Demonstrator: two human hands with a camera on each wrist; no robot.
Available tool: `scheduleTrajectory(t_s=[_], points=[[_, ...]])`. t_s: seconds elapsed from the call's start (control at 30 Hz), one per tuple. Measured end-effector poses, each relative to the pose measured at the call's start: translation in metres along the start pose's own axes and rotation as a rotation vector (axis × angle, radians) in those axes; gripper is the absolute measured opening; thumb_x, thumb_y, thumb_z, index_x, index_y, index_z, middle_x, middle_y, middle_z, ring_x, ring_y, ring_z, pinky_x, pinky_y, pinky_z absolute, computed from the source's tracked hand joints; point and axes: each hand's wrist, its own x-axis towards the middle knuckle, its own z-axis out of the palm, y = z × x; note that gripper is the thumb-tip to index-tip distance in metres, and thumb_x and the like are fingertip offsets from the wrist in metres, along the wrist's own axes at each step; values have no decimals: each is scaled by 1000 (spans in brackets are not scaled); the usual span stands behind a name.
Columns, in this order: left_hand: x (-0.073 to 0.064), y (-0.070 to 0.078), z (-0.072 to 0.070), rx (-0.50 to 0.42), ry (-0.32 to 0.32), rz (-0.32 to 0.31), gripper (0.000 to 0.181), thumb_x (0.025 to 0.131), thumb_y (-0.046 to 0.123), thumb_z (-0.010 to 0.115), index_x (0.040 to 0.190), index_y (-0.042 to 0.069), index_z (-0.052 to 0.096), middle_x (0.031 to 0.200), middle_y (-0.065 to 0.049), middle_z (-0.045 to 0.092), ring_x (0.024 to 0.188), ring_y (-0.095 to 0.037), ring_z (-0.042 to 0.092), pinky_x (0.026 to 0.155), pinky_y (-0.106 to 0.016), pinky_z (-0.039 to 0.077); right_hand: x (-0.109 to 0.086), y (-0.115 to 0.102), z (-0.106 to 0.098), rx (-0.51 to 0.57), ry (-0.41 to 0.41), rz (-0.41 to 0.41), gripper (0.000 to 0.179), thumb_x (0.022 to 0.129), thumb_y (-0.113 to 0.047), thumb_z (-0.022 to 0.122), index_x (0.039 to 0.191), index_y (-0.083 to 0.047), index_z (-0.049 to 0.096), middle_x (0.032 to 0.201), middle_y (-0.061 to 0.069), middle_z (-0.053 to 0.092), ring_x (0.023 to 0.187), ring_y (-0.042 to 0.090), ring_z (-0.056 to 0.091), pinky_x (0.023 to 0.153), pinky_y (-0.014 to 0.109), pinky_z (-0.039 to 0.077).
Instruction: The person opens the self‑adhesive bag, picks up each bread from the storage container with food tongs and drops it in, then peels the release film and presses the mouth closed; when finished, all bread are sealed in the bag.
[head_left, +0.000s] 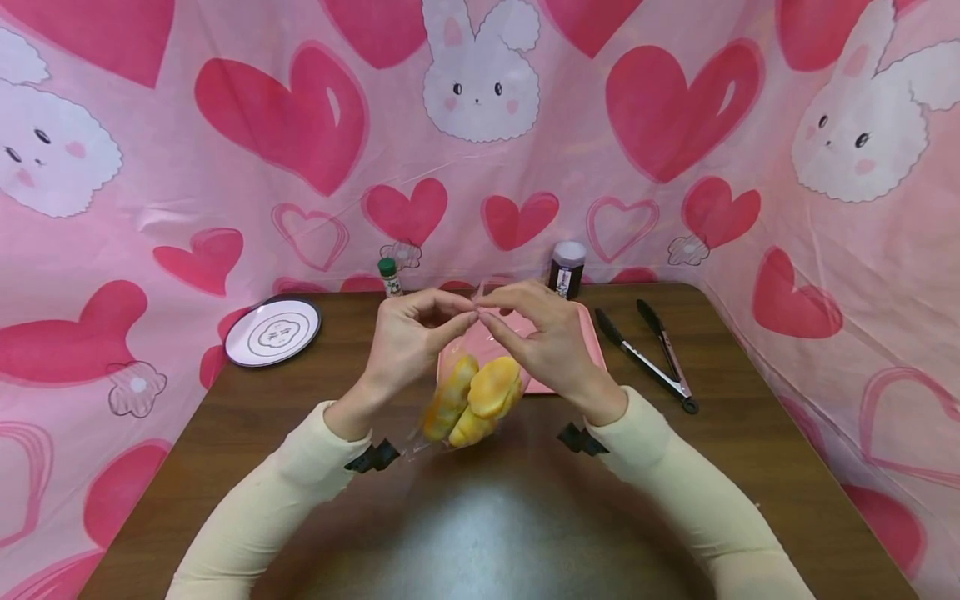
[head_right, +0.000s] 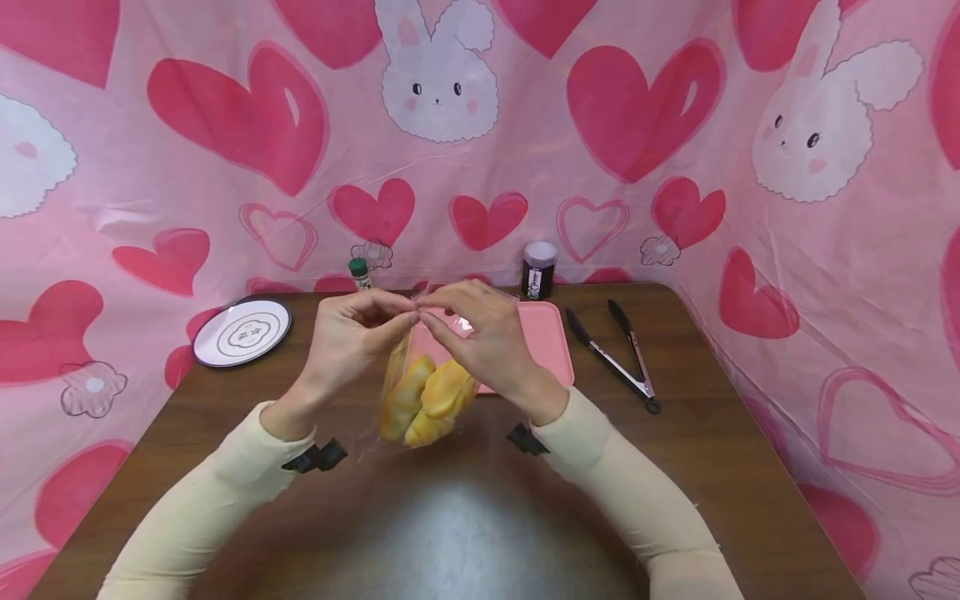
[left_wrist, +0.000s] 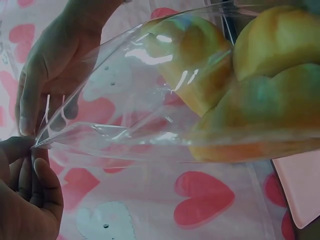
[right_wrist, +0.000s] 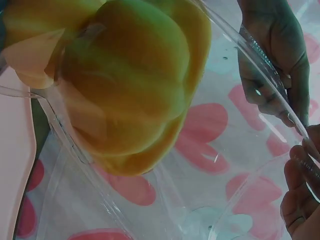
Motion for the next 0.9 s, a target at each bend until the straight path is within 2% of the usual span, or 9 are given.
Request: scheduleTrajectory(t_s=[0.23,0.43,0.57,0.63,0.77,0.9], points=[[0,1,0,23,-18,78,13,82,8,81,95,7,80,86,-9,76,64,-15,62,62,-24,56,0,1,-3,-6,-4,-12,24,87,-26,78,106,-12,77,100,2,77,93,14,67,87,23,54],[1,-1,-2,44,-54,125,16,82,4,80,98,6,80,84,-9,75,66,-11,61,63,-23,56,0,3,-4,-52,22,-51,26,77,-14,86,102,-11,79,94,2,78,88,15,68,82,23,54],[1,-2,-2,76,-84,136,18,85,6,77,102,7,80,84,-6,73,67,-11,57,61,-20,51,1,5,-2,-56,50,-44,25,75,-10,87,99,-10,79,92,2,77,85,15,67,77,21,52],[1,-2,-2,73,-89,117,17,86,8,77,103,9,80,86,-6,73,69,-13,58,61,-21,51,1,6,-1,-45,64,-34,24,75,-10,86,98,-10,78,92,3,77,86,15,66,75,21,50],[2,-1,-1,42,-75,34,15,87,15,78,101,11,79,92,-5,77,70,-18,63,63,-23,54,1,6,-1,-24,86,-33,24,75,-8,86,98,-10,77,96,4,76,91,16,64,77,21,48],[2,0,-1,22,-61,-22,12,86,16,79,97,11,79,90,-7,77,66,-19,62,61,-25,55,2,6,-1,-34,101,-77,27,74,-7,86,99,-9,78,104,7,75,101,21,63,88,24,49]])
